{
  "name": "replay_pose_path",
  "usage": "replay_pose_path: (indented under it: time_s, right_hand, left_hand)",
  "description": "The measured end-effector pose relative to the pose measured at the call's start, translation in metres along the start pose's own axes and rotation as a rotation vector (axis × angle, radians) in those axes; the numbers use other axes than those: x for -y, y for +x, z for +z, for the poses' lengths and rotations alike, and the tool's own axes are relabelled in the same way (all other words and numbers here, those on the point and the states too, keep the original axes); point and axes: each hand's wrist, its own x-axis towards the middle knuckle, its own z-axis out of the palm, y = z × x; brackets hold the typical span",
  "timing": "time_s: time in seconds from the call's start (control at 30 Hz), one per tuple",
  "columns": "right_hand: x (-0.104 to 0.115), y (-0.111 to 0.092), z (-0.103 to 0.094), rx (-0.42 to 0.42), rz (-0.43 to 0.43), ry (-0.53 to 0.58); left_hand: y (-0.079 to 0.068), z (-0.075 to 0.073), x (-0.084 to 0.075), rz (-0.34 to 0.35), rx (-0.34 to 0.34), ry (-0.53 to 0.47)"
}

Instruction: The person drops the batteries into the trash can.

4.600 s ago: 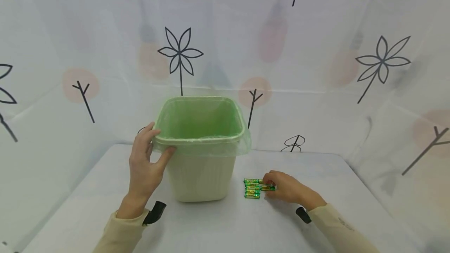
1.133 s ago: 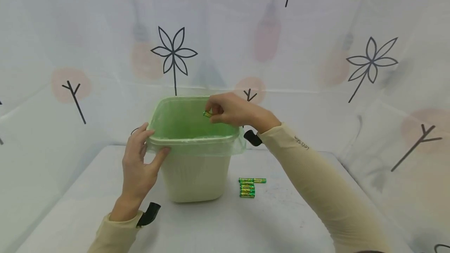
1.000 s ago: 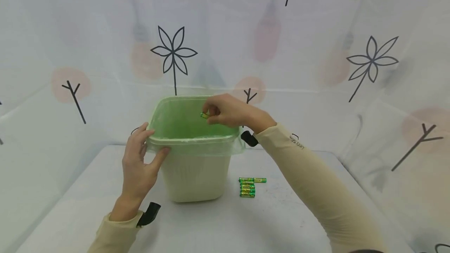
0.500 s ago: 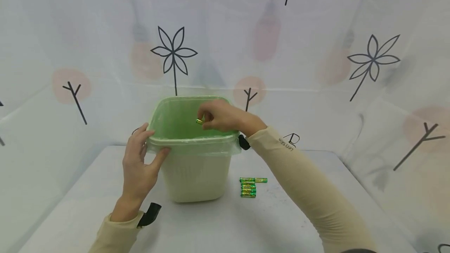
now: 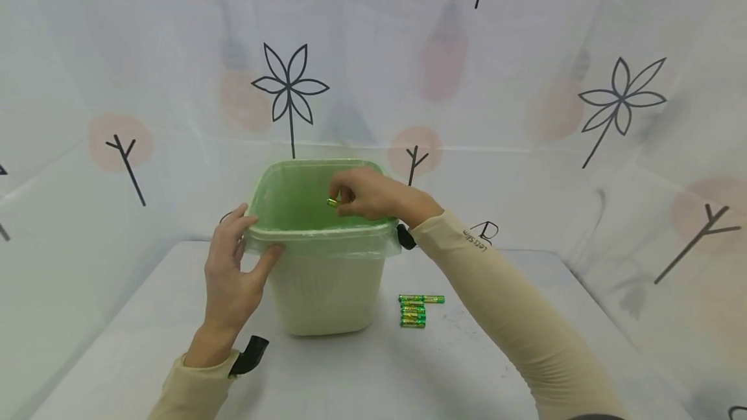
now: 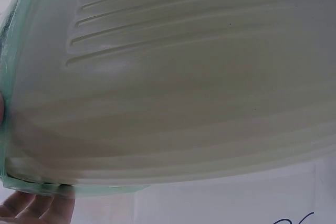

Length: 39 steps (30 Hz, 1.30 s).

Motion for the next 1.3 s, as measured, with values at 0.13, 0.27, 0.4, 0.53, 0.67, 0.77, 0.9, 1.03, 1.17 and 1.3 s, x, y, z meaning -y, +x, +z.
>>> replay_pose_path:
  time_s: [0.13,0.27,0.4,0.53,0.67,0.77,0.9,1.03,1.17,1.3]
  right_hand:
    - [0.001,-0.001,-0.001,-0.003,0.012,-0.001]
    - [0.002,-0.002,-0.003,-0.001,0.016,0.019]
    - [0.0,-0.006,-0.007,-0.036,0.003,0.037]
    - [-0.007,-0.017,-0.014,-0.11,-0.005,0.054]
    - [-0.019,-0.037,-0.023,-0.199,-0.008,0.082]
    - [-0.03,-0.054,-0.028,-0.255,0.013,0.082]
    - [-0.048,-0.076,-0.03,-0.271,0.075,0.057]
    - [-0.066,-0.096,-0.019,-0.25,0.148,0.057]
    - [-0.081,-0.113,-0.003,-0.228,0.192,0.08]
    - [-0.091,-0.126,0.015,-0.21,0.222,0.128]
  left_hand:
    - [0.003,0.0,-0.01,0.01,-0.005,-0.005]
    - [0.004,0.001,-0.018,0.018,-0.007,-0.011]
    - [0.003,0.001,-0.011,0.012,-0.004,-0.003]
    - [0.001,0.0,-0.001,-0.002,0.005,-0.001]
    - [-0.001,0.001,0.001,-0.006,0.009,0.0]
    - [-0.001,0.001,0.002,0.0,0.004,-0.002]
    - [0.0,0.0,0.001,0.011,-0.01,-0.014]
    - [0.0,0.0,0.001,0.007,-0.007,-0.017]
    - [-0.001,0.001,0.001,0.007,-0.008,-0.016]
    - [0.0,0.001,0.001,0.015,-0.015,-0.024]
